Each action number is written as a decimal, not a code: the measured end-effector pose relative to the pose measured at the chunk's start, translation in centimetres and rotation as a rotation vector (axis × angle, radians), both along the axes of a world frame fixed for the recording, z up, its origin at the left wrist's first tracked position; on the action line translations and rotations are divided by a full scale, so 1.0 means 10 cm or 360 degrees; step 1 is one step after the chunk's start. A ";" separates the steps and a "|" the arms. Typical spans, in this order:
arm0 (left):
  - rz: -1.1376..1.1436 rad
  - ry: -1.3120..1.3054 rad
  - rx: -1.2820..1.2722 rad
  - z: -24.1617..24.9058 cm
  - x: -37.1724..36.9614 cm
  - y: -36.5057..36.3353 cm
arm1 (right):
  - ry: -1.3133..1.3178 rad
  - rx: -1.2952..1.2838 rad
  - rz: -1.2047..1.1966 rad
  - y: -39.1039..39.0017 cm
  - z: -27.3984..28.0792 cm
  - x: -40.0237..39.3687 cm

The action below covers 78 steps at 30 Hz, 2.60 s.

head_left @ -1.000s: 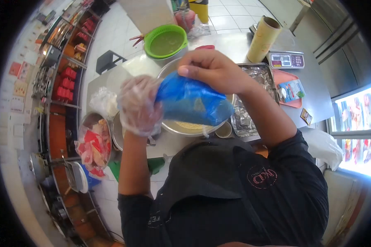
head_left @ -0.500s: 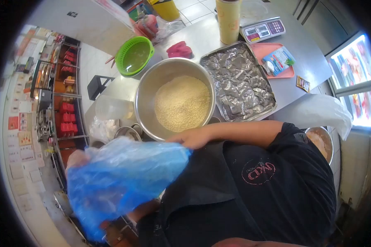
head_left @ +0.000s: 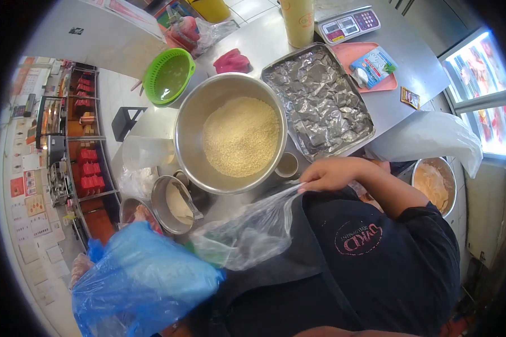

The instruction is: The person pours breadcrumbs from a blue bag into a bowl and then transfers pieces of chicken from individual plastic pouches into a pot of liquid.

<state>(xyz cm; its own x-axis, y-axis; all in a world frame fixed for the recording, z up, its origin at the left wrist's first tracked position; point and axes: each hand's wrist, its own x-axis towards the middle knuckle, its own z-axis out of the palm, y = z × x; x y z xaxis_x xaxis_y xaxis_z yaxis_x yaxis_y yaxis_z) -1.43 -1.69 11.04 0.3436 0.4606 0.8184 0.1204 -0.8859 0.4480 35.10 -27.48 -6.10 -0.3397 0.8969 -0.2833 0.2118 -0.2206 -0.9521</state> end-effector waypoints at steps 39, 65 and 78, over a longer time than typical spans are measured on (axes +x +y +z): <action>-0.0454 0.0627 0.0791 0.15 1.53 1.08 | 0.1828 -0.0322 -0.0181 1.75 0.02 0.00; -0.0310 0.0860 -0.2273 -1.38 0.60 0.86 | 0.0142 0.0739 -0.0545 2.40 1.05 0.72; -0.1444 -0.1080 -0.2863 -1.76 0.99 0.19 | 0.0103 0.1138 -0.0395 2.59 1.15 0.45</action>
